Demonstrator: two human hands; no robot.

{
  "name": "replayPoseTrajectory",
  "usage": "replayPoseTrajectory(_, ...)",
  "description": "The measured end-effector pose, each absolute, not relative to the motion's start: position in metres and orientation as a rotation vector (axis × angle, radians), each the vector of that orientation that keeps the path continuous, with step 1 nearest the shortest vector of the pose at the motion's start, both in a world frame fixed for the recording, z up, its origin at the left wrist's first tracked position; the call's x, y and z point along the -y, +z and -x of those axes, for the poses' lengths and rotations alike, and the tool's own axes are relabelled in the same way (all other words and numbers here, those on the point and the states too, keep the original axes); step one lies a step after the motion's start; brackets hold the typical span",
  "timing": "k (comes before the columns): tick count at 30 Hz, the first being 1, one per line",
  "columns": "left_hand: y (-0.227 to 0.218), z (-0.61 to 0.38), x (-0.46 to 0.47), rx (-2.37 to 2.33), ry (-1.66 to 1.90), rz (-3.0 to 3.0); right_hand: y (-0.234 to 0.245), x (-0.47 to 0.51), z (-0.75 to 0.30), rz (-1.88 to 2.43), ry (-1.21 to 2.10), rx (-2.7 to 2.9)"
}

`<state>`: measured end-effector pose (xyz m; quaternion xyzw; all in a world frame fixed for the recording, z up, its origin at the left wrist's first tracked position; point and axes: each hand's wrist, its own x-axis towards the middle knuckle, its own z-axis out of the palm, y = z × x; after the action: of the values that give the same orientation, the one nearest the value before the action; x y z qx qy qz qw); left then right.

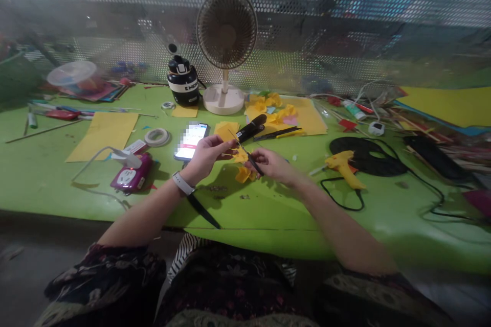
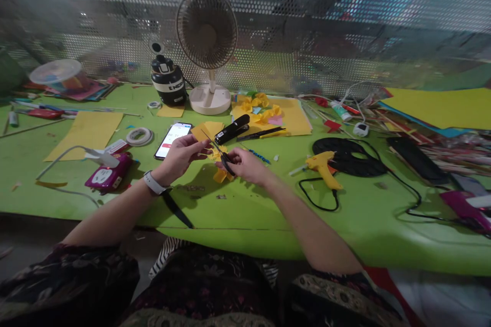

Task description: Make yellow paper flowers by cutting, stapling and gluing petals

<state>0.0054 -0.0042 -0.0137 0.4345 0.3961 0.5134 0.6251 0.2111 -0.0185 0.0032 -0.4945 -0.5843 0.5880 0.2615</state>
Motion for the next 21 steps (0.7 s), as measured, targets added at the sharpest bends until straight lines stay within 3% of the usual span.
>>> replayPoseTrajectory(21, -0.0158, -0.0044, 0.0038, -0.863, 1.156, -0.975, -0.0016, 0.0171, -0.2125, 1.333, 1.582, 1.591)
